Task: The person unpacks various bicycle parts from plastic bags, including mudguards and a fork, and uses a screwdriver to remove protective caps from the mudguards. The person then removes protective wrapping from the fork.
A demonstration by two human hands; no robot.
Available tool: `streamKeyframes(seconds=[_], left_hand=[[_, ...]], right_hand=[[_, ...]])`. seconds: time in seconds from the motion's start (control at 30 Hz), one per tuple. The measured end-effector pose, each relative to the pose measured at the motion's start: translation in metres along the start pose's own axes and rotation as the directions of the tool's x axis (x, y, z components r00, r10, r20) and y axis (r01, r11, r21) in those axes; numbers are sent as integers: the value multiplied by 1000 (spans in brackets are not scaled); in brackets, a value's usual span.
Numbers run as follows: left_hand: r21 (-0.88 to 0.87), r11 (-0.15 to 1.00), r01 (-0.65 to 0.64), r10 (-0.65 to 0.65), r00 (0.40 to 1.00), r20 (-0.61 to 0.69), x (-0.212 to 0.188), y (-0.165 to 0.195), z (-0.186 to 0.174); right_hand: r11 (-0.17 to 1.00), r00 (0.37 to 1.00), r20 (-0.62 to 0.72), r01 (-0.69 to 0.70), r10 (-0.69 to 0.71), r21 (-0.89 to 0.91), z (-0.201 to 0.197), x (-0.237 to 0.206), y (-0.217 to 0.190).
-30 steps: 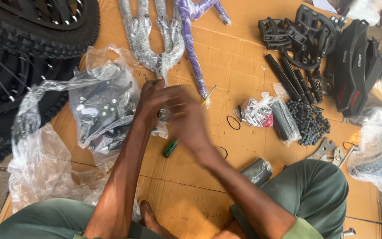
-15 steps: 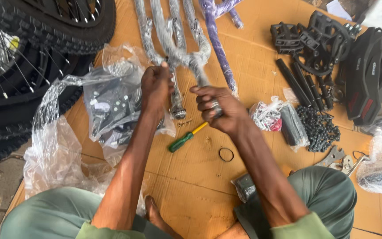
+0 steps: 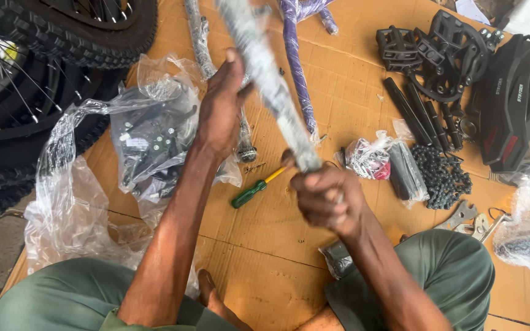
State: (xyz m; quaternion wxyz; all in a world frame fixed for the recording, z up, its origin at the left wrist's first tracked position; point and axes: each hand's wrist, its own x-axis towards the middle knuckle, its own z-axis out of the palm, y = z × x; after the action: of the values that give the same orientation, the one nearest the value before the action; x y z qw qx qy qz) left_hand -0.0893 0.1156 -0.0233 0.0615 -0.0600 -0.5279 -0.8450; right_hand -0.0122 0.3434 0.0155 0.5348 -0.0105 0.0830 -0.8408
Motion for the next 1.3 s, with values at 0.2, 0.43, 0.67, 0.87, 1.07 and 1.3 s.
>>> streamKeyframes(seconds=[0.2, 0.43, 0.67, 0.87, 1.07, 1.3], left_hand=[[244, 949, -201, 187, 979, 77, 4, -12, -17], [715, 699, 7, 303, 903, -304, 2, -64, -46], [-205, 927, 313, -364, 882, -300, 2, -75, -51], [-174, 944, 280, -327, 863, -386, -3, -84, -54], [-137, 951, 278, -310, 850, -425, -3, -93, -55], [-90, 945, 315, -323, 847, -423, -5, -89, -55]], right_hand=[[978, 998, -30, 47, -54, -205, -36, 36, -13], [939, 887, -461, -129, -35, -319, -76, 37, 7], [811, 855, -516, -344, 62, -473, -68, 27, -7], [353, 596, -531, -398, -603, -847, -64, 38, -26], [282, 578, -290, -106, -763, -954, -97, 66, -37], [506, 448, -466, -36, -763, -862, -122, 91, -24]])
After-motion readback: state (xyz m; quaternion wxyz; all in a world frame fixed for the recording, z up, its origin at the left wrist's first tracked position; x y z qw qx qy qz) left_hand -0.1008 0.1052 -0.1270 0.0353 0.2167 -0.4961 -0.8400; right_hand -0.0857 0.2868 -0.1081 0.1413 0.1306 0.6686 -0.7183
